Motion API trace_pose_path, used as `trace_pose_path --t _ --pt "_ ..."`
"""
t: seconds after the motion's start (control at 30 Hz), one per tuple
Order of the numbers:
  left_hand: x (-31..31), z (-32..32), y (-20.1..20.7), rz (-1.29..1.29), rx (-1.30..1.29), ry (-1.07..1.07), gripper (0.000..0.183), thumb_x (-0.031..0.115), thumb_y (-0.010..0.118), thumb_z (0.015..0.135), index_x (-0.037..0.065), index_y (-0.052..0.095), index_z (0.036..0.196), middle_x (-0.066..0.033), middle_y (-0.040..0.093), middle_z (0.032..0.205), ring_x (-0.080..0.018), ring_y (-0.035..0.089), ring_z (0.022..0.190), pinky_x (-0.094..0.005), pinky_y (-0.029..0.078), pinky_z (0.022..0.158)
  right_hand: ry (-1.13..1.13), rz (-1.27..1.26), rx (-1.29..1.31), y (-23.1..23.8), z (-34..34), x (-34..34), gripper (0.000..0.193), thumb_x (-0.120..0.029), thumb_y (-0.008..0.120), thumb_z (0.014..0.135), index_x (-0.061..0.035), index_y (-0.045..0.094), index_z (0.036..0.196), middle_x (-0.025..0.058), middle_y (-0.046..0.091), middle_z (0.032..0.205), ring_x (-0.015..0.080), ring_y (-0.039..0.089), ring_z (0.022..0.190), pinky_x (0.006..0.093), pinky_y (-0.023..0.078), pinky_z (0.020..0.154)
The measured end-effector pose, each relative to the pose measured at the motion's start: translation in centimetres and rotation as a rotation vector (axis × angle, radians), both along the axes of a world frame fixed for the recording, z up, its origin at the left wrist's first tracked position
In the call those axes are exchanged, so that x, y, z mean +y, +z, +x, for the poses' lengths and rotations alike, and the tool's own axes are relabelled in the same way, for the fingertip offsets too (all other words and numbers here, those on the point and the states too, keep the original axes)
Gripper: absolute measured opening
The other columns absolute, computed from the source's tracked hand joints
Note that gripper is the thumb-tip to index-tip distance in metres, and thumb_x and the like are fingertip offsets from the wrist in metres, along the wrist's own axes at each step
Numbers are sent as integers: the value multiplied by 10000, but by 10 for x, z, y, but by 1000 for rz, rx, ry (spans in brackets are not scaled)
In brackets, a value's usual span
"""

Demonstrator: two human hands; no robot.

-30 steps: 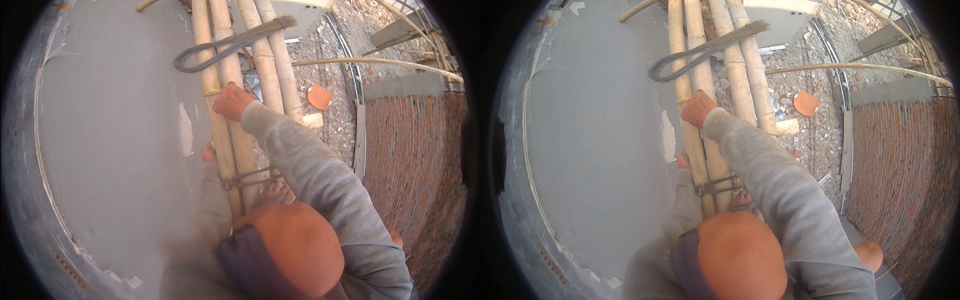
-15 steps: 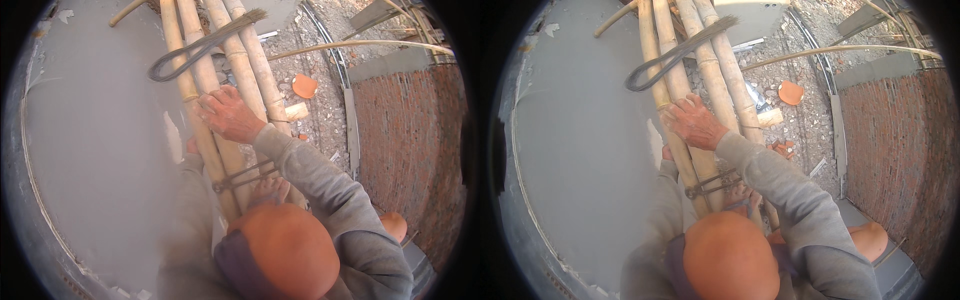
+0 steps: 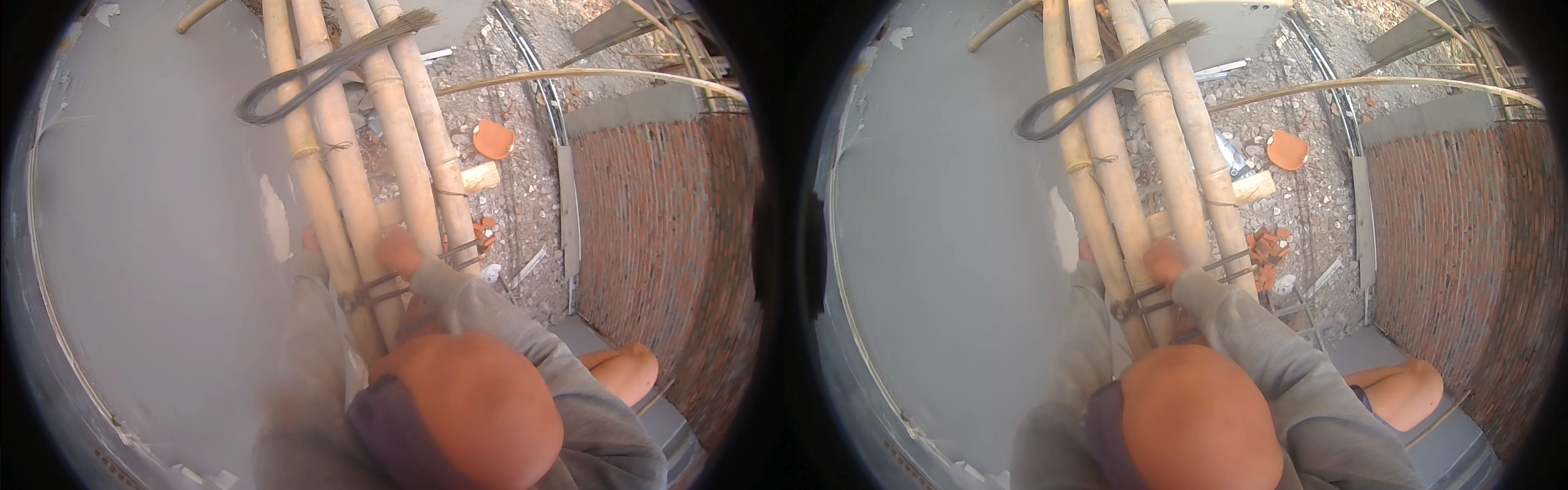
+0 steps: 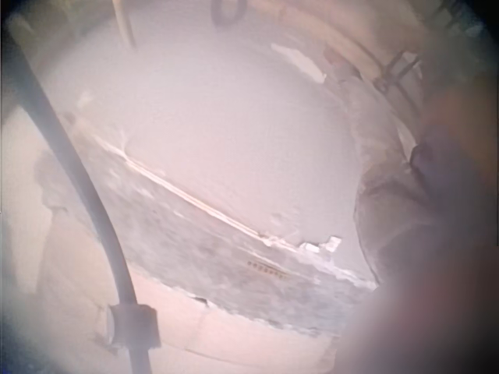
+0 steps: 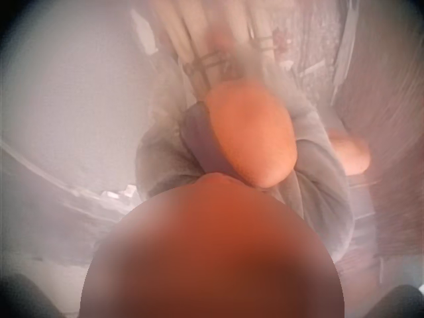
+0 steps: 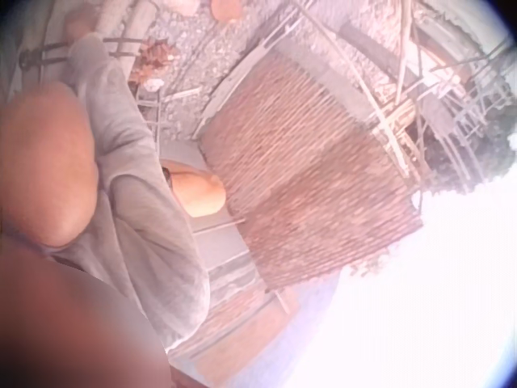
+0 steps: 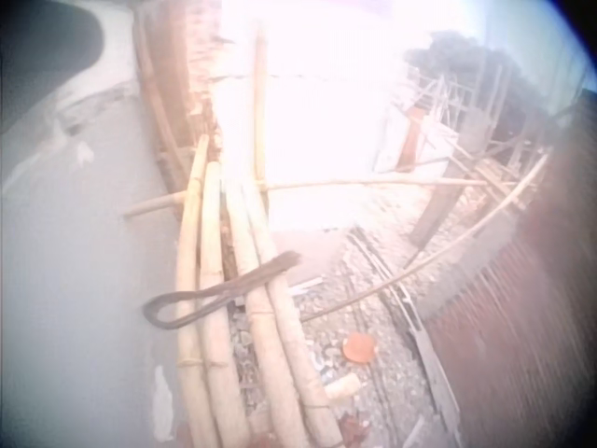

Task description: The person stands on a bamboo ladder and uses a metal wire to tie bamboo poles together. They wrap the wire around the poles and twist it to secure the structure.

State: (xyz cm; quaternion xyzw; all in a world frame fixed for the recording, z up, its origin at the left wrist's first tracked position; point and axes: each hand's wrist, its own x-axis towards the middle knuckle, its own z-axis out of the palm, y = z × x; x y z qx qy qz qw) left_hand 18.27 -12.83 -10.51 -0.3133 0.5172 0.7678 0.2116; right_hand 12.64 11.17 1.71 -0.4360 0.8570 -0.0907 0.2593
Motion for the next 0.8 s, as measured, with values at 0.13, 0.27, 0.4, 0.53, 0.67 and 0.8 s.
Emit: trace_pose_path --t 0.13,0.27,0.4,0.53,0.67,0.8 --pt "0 -4 -1 -6 -1 -15 310 172 587 1017 9 651 1273 -84 715 1153 -158 675 989 -320 559 837 -92 220 -207 -17 -6 -10 140 5 653 758 -24 757 847 217 730 946 323 707 992 413 563 808" --pt "0 -9 0 -18 -1 -33 311 175 584 1019 9 651 1274 -83 714 1155 -157 674 994 -319 556 841 -1319 -231 -919 -33 -4 -22 120 -23 652 743 -10 738 825 246 723 937 338 712 990 431 569 822" --pt "-4 -7 1 -26 -10 -41 313 178 582 1021 10 650 1276 -83 714 1158 -156 672 998 -318 554 845 -897 -74 -564 -53 8 -16 112 -45 744 667 -14 728 773 229 728 897 351 727 940 417 579 818" --pt "-9 -10 0 -50 -8 -52 315 180 579 1022 10 650 1277 -82 713 1160 -156 671 1002 -317 552 850 -545 31 -268 -70 17 -15 180 -69 820 584 -26 722 730 220 725 859 367 732 902 417 589 791" --pt "-13 -18 -2 -72 1 -56 316 183 576 1024 11 650 1278 -81 713 1162 -155 669 1007 -315 549 854 -540 65 -247 -74 16 -17 208 -84 839 565 -39 729 736 214 726 853 370 731 898 419 590 785" --pt "-12 -23 -5 -101 14 -52 318 186 573 1025 11 650 1280 -81 713 1165 -154 668 1011 -314 547 859 -429 110 -237 -62 10 -19 206 -78 825 586 -60 752 778 186 742 870 324 745 896 407 591 769"
